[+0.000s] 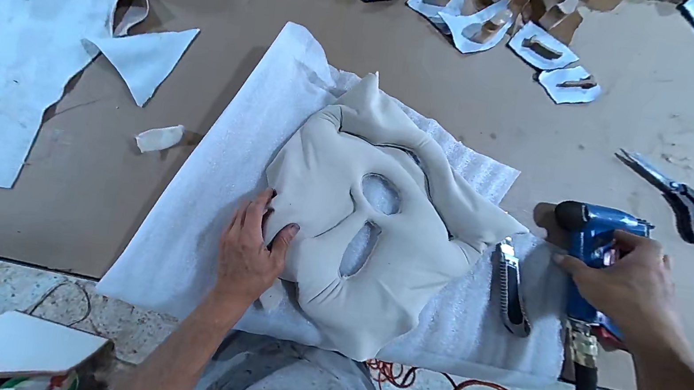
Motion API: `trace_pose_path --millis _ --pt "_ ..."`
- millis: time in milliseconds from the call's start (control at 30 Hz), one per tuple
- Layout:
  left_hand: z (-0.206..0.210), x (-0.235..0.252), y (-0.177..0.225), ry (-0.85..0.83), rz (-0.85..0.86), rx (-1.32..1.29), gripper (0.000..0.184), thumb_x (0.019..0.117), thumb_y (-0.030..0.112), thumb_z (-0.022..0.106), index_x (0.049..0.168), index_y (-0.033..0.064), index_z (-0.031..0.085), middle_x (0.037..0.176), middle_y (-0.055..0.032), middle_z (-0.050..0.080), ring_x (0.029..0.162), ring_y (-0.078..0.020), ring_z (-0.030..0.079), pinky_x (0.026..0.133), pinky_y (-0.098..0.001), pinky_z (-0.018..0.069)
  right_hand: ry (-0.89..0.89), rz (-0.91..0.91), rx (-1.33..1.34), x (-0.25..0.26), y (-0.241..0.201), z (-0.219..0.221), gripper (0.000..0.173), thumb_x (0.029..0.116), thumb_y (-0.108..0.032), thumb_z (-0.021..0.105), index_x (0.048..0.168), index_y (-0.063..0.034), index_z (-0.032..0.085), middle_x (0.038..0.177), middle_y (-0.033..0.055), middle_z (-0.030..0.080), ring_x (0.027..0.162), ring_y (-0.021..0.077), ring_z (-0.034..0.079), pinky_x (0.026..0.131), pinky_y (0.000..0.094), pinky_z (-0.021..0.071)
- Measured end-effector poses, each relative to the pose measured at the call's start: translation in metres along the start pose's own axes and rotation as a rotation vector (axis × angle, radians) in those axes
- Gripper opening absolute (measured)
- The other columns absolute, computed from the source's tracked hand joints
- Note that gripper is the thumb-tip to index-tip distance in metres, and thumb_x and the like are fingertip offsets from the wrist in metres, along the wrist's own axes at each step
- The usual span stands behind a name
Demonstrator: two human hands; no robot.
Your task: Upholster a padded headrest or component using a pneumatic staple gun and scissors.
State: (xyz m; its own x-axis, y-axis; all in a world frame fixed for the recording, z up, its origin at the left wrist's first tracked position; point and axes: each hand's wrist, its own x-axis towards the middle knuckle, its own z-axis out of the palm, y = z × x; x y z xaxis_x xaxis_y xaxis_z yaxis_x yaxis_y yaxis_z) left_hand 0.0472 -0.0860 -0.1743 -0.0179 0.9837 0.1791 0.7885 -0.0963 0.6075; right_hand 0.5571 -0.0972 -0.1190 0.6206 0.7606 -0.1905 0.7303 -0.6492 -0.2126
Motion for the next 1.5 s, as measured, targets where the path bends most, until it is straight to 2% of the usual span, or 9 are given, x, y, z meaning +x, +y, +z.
trace_pose_path --millis 233,367,467,567,833,1000,1133,1267,1500 --pt "-0.007 0.006 -0.005 -0.017 0.005 -0.065 0.06 0.0949 0.045 0.068 0.137 0.003 0.06 0.115 -0.0152 0.071 0.098 -0.0274 0.071 0.082 -0.0452 0.0586 0.056 0.063 -0.046 -0.012 -0.011 -0.065 0.06 0.094 -0.023 0.068 0.146 -0.0031 0.044 0.117 0.0408 0.06 0.103 0.0615 0.059 0.08 0.0813 0.0427" --pt "-0.008 0.006 -0.004 -0.01 0.016 -0.094 0.057 0.0955 0.04 0.068 0.136 0.002 0.06 0.116 -0.0165 0.071 0.1 -0.0292 0.071 0.083 -0.0453 0.0582 0.034 0.075 0.031 -0.031 -0.027 -0.123 0.06 0.1064 -0.046 0.049 0.151 -0.0092 0.033 0.117 0.0292 0.059 0.086 0.0377 0.062 0.076 0.0593 0.0516" --pt "-0.011 0.005 -0.006 -0.026 0.006 -0.122 0.059 0.0947 0.041 0.07 0.139 0.0031 0.058 0.119 -0.0172 0.07 0.102 -0.0302 0.07 0.086 -0.0466 0.0579 0.124 -0.13 -0.089 -0.051 -0.058 -0.133 0.059 0.1061 -0.038 0.051 0.15 -0.0024 0.036 0.126 0.0357 0.057 0.107 0.0509 0.061 0.088 0.072 0.0467" --pt "-0.014 0.009 -0.01 -0.078 0.011 -0.139 0.068 0.0937 0.048 0.069 0.143 0.0031 0.055 0.12 -0.0198 0.068 0.101 -0.0329 0.07 0.083 -0.0498 0.0579 0.16 -0.283 -0.29 -0.052 -0.072 -0.113 0.056 0.1026 -0.034 0.057 0.139 0.0054 0.042 0.116 0.0447 0.056 0.104 0.0681 0.056 0.078 0.0857 0.039" --pt "-0.026 0.018 -0.003 -0.166 -0.063 -0.101 0.068 0.0885 0.048 0.072 0.14 0.0058 0.058 0.123 -0.016 0.069 0.104 -0.0294 0.07 0.085 -0.0521 0.0576 0.133 -0.186 -0.21 -0.083 -0.057 -0.085 0.059 0.1031 -0.039 0.055 0.141 0.0043 0.042 0.104 0.0441 0.06 0.091 0.0653 0.061 0.073 0.0824 0.0423" --pt "-0.019 0.021 0.002 -0.172 -0.039 -0.015 0.076 0.0856 0.061 0.071 0.126 -0.0025 0.063 0.111 -0.0221 0.064 0.092 -0.0367 0.067 0.075 -0.0538 0.0568 -0.043 -0.204 0.126 -0.123 -0.118 -0.116 0.056 0.1038 -0.044 0.049 0.145 -0.0073 0.038 0.085 0.0118 0.059 0.059 0.0194 0.06 0.058 0.0426 0.0563" --pt "-0.015 0.022 -0.008 -0.154 0.041 -0.043 0.058 0.0943 0.051 0.066 0.116 -0.0032 0.067 0.102 -0.0202 0.064 0.086 -0.0348 0.068 0.071 -0.0501 0.0581 -0.418 -0.233 0.322 -0.16 -0.217 -0.108 0.03 0.1052 -0.027 0.051 0.134 -0.0191 0.053 0.081 0.0105 0.07 0.052 0.0242 0.067 0.048 0.0409 0.0607" --pt "-0.007 0.021 -0.01 -0.07 0.048 -0.096 0.049 0.0947 0.043 0.067 0.111 -0.0028 0.07 0.096 -0.0181 0.065 0.082 -0.0331 0.068 0.066 -0.0469 0.0579 -0.87 -0.038 0.247 -0.173 -0.304 -0.066 0.02 0.1104 -0.023 0.045 0.121 -0.0097 0.056 0.077 0.0124 0.067 0.05 0.0213 0.065 0.047 0.0325 0.0592" --pt "-0.002 0.017 -0.009 -0.023 0.005 -0.137 0.043 0.0984 0.039 0.059 0.112 0.0 0.07 0.094 -0.0137 0.063 0.082 -0.0302 0.065 0.064 -0.0418 0.0552 -0.935 0.051 0.024 -0.156 -0.356 -0.031 0.022 0.1096 -0.028 0.048 0.121 -0.0096 0.053 0.076 0.0163 0.068 0.05 0.0256 0.067 0.046 0.037 0.0608"
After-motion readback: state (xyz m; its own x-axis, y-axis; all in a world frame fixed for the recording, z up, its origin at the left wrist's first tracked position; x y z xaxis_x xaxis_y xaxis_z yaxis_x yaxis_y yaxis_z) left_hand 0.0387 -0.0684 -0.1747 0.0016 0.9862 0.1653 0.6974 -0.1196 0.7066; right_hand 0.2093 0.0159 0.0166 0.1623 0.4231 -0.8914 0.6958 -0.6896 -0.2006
